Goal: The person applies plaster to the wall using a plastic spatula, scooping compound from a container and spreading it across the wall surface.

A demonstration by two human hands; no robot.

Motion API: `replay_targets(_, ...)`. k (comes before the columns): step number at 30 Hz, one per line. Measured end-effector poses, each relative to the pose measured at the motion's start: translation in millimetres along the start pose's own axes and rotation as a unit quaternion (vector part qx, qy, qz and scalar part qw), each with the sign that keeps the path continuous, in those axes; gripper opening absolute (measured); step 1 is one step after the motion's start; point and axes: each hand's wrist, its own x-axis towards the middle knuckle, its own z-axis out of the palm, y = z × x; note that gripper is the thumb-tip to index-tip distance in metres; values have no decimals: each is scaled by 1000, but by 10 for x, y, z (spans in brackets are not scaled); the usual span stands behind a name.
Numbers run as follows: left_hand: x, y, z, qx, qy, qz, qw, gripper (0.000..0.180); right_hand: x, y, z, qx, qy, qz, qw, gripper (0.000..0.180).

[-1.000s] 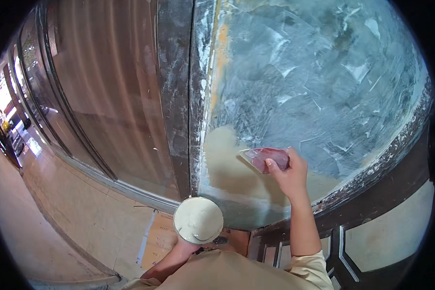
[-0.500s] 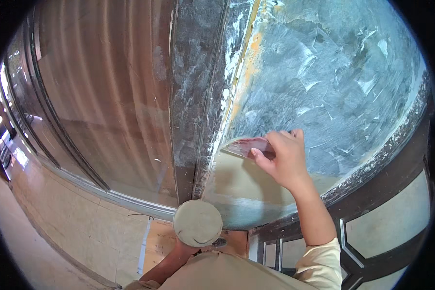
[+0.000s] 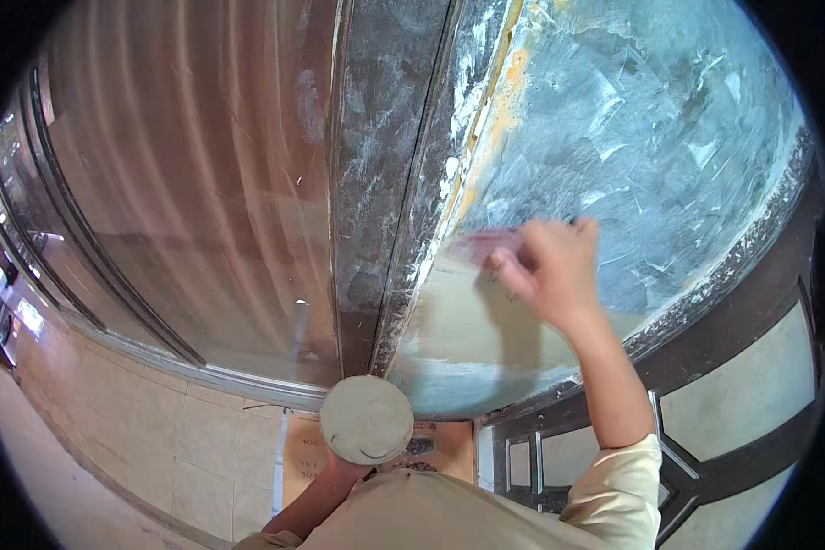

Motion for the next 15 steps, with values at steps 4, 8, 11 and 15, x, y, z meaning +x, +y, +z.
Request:
replay_targets(4,-50,30,-64,74,15,14,997,61,134,12,-297,3,99,104,990,24)
replay_targets(8,-35,60,14,282,-13,31,959,63,-94,-149,57,-21,12,-12,1000,25)
replay_targets(11,-50,115,146,242,-33,28,969,64,26,26,-118,1,57,117,991,25)
replay_targets(15,-136,134,355,279,-46,44,958,66,3,-103,-133,37,99,109,988,24)
